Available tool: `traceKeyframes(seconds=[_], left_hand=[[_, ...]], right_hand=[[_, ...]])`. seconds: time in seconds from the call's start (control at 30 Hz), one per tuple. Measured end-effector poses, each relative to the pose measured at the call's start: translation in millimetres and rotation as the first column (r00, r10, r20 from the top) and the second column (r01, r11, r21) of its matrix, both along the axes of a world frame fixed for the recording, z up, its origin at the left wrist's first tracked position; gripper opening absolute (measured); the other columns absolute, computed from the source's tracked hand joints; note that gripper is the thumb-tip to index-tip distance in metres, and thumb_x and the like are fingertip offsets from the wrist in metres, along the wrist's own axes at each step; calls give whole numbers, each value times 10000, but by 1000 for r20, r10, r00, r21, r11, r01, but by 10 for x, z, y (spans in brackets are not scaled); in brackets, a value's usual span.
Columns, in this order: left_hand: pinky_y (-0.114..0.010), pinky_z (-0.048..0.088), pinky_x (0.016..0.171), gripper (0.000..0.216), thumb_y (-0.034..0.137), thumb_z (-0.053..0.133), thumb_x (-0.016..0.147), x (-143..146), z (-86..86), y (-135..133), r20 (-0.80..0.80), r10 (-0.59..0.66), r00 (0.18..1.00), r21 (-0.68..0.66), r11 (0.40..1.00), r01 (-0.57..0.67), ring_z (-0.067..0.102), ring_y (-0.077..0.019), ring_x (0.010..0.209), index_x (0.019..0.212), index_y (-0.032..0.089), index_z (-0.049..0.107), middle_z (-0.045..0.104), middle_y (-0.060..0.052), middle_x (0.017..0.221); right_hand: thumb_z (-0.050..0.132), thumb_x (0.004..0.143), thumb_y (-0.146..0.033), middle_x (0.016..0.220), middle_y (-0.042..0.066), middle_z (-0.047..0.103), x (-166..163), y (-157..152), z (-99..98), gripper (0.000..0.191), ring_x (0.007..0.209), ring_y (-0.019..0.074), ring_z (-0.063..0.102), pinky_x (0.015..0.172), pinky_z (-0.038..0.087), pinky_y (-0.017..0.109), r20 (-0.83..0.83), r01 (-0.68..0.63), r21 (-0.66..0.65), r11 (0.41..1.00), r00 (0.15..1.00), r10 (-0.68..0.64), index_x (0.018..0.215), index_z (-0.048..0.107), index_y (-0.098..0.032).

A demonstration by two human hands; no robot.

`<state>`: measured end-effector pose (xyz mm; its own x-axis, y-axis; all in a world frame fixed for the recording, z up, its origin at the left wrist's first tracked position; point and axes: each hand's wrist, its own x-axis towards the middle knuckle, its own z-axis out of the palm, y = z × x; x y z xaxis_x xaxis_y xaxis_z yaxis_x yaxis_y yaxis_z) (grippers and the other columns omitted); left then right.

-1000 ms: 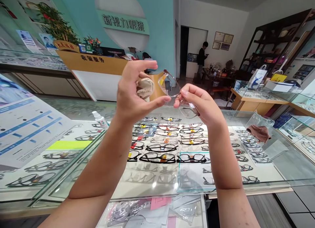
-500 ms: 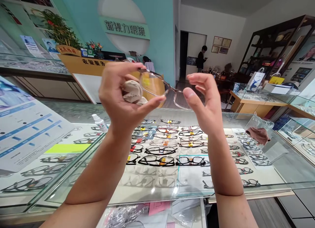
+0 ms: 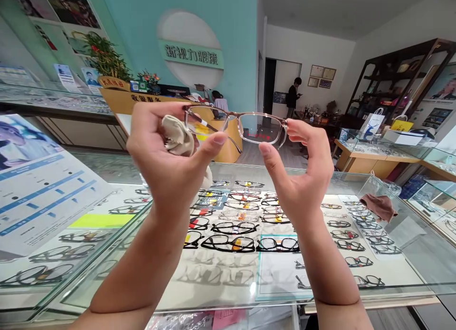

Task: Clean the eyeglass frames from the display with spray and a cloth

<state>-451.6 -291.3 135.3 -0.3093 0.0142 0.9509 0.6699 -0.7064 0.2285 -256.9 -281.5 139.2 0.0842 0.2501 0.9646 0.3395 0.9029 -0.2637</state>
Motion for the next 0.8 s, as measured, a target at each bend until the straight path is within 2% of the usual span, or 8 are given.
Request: traceKeyframes(seconds=[0.13,0.27,0.4,0.47,0.63,0.8], left_hand=[[-452,506,616,397,640,813,842,-22,-11,-36,-37,-33,999,-51,998,31,689,-302,885,1085,352,689,737,-49,946],[-450,498,651,389,592,879,796,-47,-13,-58,-37,-35,999,-91,995,31,655,-289,871,1032,343,698,727,-39,930],[-470,492,695,346,540,889,804,-27,3,-112,-18,-22,1000,-138,990,19,636,-294,866,1010,326,712,712,-56,942],[-469,493,698,343,541,883,813,-9,5,-132,-27,-20,999,-126,992,17,631,-292,863,1018,325,713,709,-56,934],[-455,491,650,373,594,863,813,8,-20,-119,-64,-17,998,-80,997,12,638,-298,859,1044,343,712,721,-51,915],[-451,489,645,369,604,856,815,-13,-38,-95,-56,11,998,-125,992,-18,622,-273,770,1051,348,732,721,-35,864]], right_hand=[[770,989,-355,1159,58,711,26,-37,12,243,1038,245,687,1008,574,463,3,15,-28,999,1000,-15,1203,698,-264],[742,1012,-386,1178,78,726,71,-85,20,238,1090,273,700,1009,581,474,70,83,-109,991,995,-76,1217,713,-268],[774,1001,-386,1128,59,751,116,-175,30,216,971,253,712,944,582,455,99,121,-118,986,989,-110,1170,735,-258],[786,994,-391,1105,58,754,134,-209,36,214,934,248,711,941,573,455,99,132,-130,983,988,-119,1147,743,-247],[768,1005,-395,1144,60,738,151,-248,48,207,996,265,716,999,571,478,103,96,-199,975,992,-77,1159,733,-261],[755,1014,-439,1170,72,728,132,-257,45,221,1024,301,722,995,584,502,111,141,-164,976,986,-124,1165,722,-281]])
